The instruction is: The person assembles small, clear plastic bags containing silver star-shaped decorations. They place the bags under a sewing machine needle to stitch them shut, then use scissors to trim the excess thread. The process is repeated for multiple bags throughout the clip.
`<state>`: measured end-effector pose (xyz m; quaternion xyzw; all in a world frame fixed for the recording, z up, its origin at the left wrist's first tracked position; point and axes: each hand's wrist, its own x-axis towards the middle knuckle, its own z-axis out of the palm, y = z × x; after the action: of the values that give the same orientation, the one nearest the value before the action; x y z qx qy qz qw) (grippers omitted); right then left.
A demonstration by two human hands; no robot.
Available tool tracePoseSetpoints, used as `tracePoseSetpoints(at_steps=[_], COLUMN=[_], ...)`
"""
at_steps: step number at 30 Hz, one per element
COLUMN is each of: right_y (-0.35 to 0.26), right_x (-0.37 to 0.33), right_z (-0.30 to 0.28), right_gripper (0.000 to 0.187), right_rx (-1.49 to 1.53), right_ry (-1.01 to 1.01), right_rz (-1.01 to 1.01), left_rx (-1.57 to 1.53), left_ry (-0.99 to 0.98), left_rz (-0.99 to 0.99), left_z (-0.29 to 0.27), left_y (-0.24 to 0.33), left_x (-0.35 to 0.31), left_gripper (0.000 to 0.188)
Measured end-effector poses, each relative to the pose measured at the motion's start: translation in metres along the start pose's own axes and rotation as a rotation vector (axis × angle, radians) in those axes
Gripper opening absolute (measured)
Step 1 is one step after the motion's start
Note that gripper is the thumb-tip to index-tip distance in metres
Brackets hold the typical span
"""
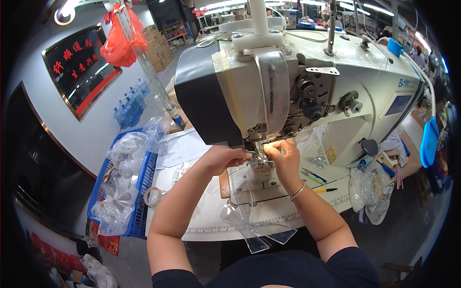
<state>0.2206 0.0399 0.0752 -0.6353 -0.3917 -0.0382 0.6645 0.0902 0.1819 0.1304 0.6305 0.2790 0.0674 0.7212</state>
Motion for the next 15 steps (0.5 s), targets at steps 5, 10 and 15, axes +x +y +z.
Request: tracePoseSetpoints(at_steps=[5,10,15], right_y=[-0.001,0.001,0.001], right_x=[-0.003,-0.006,-0.009], right_z=[0.006,0.009,0.011], right_gripper=[0.017,0.013,0.011], right_rx=[-0.007,0.054,0.072], right_ry=[0.056,0.093,0.13], right_rz=[-0.009,0.005,-0.02], left_rx=[0.046,0.134,0.084], left_ry=[-0.008,-0.038,0.014], left_rz=[0.017,0.0,0.02], left_z=[0.002,0.0,0.001], left_y=[0.008,0.013,0.012], left_x=[-0.006,0.002,0.003], left_gripper=[0.015,0.017,0.021])
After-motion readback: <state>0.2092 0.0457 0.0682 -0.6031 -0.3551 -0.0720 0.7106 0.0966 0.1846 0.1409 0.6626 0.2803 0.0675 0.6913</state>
